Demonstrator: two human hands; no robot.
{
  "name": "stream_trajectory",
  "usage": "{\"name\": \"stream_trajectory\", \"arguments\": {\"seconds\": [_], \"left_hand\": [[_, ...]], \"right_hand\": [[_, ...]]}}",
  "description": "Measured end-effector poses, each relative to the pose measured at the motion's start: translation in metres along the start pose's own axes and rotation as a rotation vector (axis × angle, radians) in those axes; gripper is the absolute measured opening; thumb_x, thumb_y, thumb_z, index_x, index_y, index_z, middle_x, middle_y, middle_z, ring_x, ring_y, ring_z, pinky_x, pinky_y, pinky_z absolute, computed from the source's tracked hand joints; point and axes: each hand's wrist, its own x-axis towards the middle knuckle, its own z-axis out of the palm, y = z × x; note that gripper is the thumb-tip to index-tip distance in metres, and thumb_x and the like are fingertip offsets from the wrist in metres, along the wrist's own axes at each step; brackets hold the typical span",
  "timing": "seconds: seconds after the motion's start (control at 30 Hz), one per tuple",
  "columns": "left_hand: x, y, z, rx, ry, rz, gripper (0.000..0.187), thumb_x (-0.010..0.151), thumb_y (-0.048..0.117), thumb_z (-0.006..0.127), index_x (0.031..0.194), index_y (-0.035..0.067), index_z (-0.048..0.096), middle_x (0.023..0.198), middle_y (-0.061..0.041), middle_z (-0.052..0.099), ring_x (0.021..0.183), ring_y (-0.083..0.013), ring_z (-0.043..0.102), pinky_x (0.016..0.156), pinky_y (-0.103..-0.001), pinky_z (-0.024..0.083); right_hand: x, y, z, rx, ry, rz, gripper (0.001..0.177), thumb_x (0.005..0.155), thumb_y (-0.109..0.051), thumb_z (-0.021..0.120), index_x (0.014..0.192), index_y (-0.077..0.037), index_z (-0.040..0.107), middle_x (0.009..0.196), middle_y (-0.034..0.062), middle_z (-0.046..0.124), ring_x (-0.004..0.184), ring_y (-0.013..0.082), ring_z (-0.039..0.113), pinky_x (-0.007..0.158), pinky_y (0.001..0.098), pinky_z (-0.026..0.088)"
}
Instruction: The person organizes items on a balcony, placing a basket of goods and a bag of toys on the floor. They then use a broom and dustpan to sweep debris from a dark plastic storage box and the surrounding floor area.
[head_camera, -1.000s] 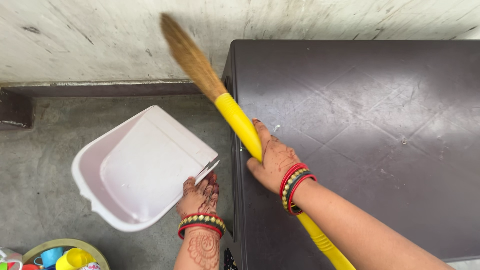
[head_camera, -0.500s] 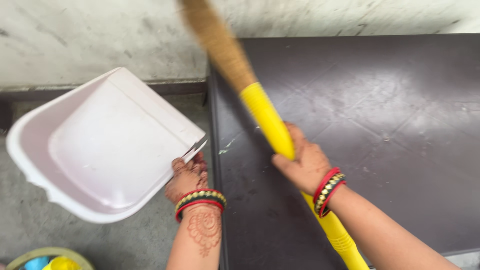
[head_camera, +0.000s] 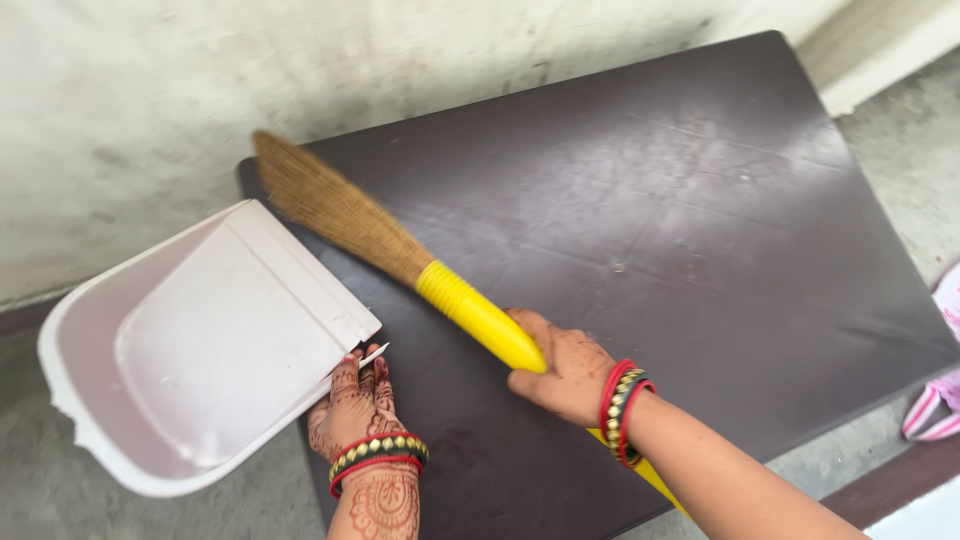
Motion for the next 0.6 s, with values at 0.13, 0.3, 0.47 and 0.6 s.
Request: {"name": "stream_trajectory", "arguments": {"seconds": [0.13, 0.3, 0.47, 0.6], "left_hand": [[-0.019, -0.019, 0.008, 0.040, -0.107, -0.040, 0.020, 0.094, 0.000, 0.065, 0.113, -0.004, 0.064, 0.106, -0.016, 0.074, 0.092, -0.0268, 0.074, 0.077, -0.033, 0.062], [-0.035, -0.055, 0.016, 0.085, -0.270, -0.193, 0.023, 0.091, -0.001, 0.069, 0.113, -0.006, 0.064, 0.103, -0.016, 0.073, 0.090, -0.0259, 0.074, 0.079, -0.034, 0.062], [-0.063, -0.086, 0.020, 0.209, -0.335, -0.257, 0.025, 0.089, 0.000, 0.071, 0.112, -0.006, 0.065, 0.101, -0.015, 0.074, 0.089, -0.0256, 0.075, 0.079, -0.035, 0.061], [-0.083, -0.100, 0.027, 0.258, -0.353, -0.286, 0.027, 0.089, 0.001, 0.072, 0.113, -0.006, 0.064, 0.103, -0.015, 0.074, 0.090, -0.0243, 0.075, 0.080, -0.035, 0.061]], "right_hand": [[-0.017, 0.042, -0.033, 0.343, 0.202, 0.344, 0.082, 0.080, -0.024, 0.069, 0.154, -0.020, 0.034, 0.089, 0.0138, 0.075, 0.063, 0.0222, 0.072, 0.061, 0.0375, 0.062], [-0.042, 0.100, -0.083, 0.448, 0.609, 0.517, 0.077, 0.085, -0.021, 0.066, 0.155, -0.019, 0.034, 0.089, 0.0127, 0.070, 0.057, 0.0200, 0.065, 0.057, 0.0371, 0.058], [-0.056, 0.127, -0.108, 0.361, 0.567, 0.646, 0.079, 0.088, -0.021, 0.066, 0.158, -0.021, 0.029, 0.090, 0.0142, 0.070, 0.057, 0.0224, 0.065, 0.058, 0.0386, 0.059], [-0.058, 0.124, -0.101, 0.284, 0.422, 0.634, 0.083, 0.089, -0.023, 0.065, 0.161, -0.024, 0.023, 0.089, 0.0128, 0.072, 0.059, 0.0210, 0.068, 0.059, 0.0369, 0.060]]}}
